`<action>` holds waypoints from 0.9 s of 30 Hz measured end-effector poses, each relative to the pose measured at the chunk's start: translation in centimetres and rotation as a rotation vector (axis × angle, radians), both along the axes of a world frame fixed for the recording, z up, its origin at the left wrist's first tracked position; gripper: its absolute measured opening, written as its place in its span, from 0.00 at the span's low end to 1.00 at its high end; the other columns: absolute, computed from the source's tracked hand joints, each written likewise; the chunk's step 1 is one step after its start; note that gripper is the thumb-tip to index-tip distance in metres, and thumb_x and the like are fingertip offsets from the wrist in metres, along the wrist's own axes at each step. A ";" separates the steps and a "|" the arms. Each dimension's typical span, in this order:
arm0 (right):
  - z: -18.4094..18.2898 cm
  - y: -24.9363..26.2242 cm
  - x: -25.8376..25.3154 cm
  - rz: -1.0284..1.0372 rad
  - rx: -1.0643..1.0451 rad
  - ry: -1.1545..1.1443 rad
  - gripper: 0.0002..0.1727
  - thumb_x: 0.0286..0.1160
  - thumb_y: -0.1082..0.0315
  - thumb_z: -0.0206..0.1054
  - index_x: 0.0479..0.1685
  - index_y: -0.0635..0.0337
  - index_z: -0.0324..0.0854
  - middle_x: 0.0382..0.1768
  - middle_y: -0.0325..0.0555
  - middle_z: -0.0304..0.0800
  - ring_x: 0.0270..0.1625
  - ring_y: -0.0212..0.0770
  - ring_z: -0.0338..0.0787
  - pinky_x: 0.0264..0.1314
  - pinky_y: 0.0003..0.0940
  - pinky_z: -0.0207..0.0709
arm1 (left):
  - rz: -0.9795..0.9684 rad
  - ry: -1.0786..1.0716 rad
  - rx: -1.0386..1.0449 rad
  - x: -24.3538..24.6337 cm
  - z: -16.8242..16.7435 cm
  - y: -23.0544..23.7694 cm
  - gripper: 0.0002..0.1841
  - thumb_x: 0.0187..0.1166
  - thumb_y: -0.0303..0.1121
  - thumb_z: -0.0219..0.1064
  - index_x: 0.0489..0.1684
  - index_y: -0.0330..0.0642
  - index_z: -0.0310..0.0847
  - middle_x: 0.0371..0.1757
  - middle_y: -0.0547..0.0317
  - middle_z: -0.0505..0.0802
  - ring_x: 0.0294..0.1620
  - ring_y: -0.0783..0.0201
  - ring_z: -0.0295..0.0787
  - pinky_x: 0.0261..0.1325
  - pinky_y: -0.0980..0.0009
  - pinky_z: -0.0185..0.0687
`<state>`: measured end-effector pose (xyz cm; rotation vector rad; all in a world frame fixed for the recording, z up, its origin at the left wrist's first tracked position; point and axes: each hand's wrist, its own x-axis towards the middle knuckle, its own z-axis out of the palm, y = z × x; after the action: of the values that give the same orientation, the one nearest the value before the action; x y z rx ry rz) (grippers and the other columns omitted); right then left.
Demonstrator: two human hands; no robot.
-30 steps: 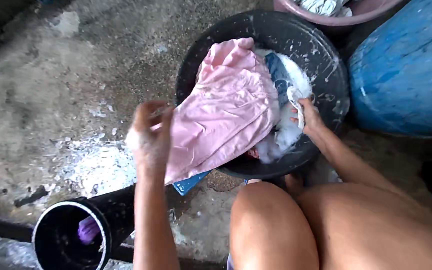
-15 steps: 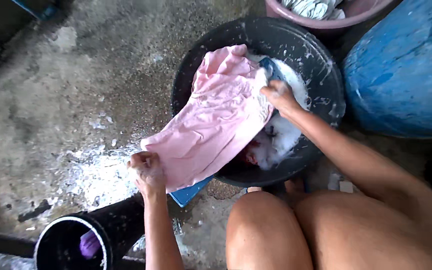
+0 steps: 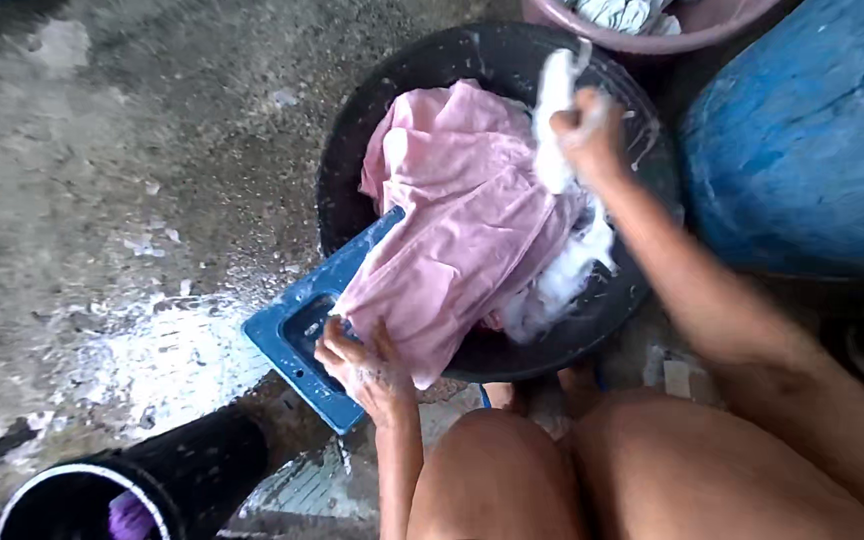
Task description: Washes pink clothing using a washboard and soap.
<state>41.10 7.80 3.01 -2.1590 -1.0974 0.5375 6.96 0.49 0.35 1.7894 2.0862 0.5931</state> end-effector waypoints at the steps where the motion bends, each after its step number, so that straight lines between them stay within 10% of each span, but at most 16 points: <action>1: -0.9 -0.3 -4.4 0.101 0.129 0.043 0.22 0.75 0.68 0.69 0.62 0.77 0.79 0.50 0.68 0.89 0.53 0.56 0.91 0.62 0.51 0.83 | 0.018 0.037 -0.037 0.4 0.1 0.7 0.34 0.87 0.40 0.62 0.84 0.22 0.59 0.77 0.16 0.73 0.78 0.24 0.71 0.78 0.40 0.68; 4: -4.1 -3.9 -18.2 0.634 0.271 0.071 0.19 0.74 0.68 0.71 0.62 0.67 0.83 0.47 0.55 0.93 0.44 0.48 0.95 0.47 0.46 0.89 | 0.082 0.210 -0.195 1.1 -0.9 2.9 0.32 0.90 0.42 0.53 0.87 0.26 0.57 0.77 0.23 0.76 0.74 0.29 0.79 0.71 0.39 0.75; 6: -8.0 -5.4 -18.4 0.817 0.159 0.053 0.21 0.82 0.66 0.66 0.73 0.59 0.83 0.57 0.57 0.94 0.55 0.53 0.95 0.60 0.51 0.87 | 0.116 0.300 -0.228 1.3 -1.5 3.4 0.28 0.92 0.39 0.49 0.84 0.26 0.61 0.65 0.24 0.86 0.62 0.29 0.89 0.61 0.36 0.80; 10: -13.6 -1.9 -2.4 0.277 -0.173 -0.285 0.26 0.84 0.60 0.61 0.78 0.62 0.77 0.41 0.65 0.94 0.43 0.68 0.94 0.45 0.64 0.84 | 0.186 0.360 -0.253 2.0 -2.1 3.7 0.27 0.95 0.40 0.45 0.82 0.27 0.63 0.51 0.26 0.92 0.53 0.30 0.92 0.55 0.37 0.82; 12: -12.2 0.4 1.5 0.054 -0.353 -0.277 0.30 0.89 0.58 0.51 0.86 0.61 0.65 0.50 0.73 0.90 0.55 0.76 0.90 0.55 0.73 0.77 | 0.210 0.371 -0.254 2.2 -2.1 3.9 0.27 0.95 0.41 0.45 0.82 0.28 0.63 0.51 0.27 0.92 0.52 0.30 0.92 0.54 0.37 0.82; 16: -7.4 -3.0 -13.2 0.332 0.155 0.007 0.16 0.74 0.69 0.73 0.55 0.70 0.85 0.36 0.56 0.93 0.36 0.50 0.93 0.43 0.47 0.88 | 0.192 0.361 -0.231 2.0 -2.2 3.6 0.27 0.95 0.42 0.46 0.81 0.27 0.64 0.51 0.25 0.91 0.51 0.28 0.92 0.53 0.34 0.81; 18: -8.3 -4.5 -17.5 0.596 0.276 0.112 0.15 0.75 0.69 0.72 0.58 0.64 0.91 0.42 0.50 0.98 0.38 0.45 0.96 0.45 0.43 0.88 | 0.177 0.339 -0.219 1.8 -2.2 3.6 0.27 0.94 0.42 0.47 0.79 0.26 0.65 0.50 0.25 0.91 0.51 0.27 0.91 0.52 0.33 0.81; 21: -13.1 -2.2 -8.0 0.461 0.113 -0.105 0.17 0.74 0.66 0.72 0.60 0.63 0.90 0.37 0.56 0.96 0.36 0.54 0.96 0.41 0.53 0.88 | 0.198 0.334 -0.242 1.9 -2.2 3.7 0.27 0.94 0.42 0.48 0.80 0.26 0.64 0.51 0.25 0.91 0.53 0.27 0.91 0.54 0.33 0.80; 24: -13.2 1.4 1.8 0.124 -0.280 -0.345 0.27 0.86 0.57 0.57 0.83 0.50 0.74 0.48 0.67 0.94 0.49 0.71 0.93 0.48 0.69 0.80 | 0.222 0.325 -0.229 2.3 -2.1 3.9 0.27 0.94 0.43 0.48 0.80 0.26 0.64 0.53 0.25 0.91 0.54 0.28 0.91 0.55 0.33 0.79; 27: -9.4 -0.5 -7.2 0.225 0.018 -0.221 0.25 0.77 0.65 0.70 0.71 0.65 0.80 0.36 0.59 0.93 0.36 0.57 0.94 0.39 0.53 0.86 | 0.216 0.304 -0.234 2.3 -2.0 3.9 0.28 0.94 0.42 0.48 0.80 0.25 0.64 0.54 0.24 0.90 0.55 0.27 0.90 0.56 0.33 0.79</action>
<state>33.87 7.28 -6.44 -2.1298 -1.4718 0.3915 9.23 4.34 -1.69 1.6155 2.4540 0.1208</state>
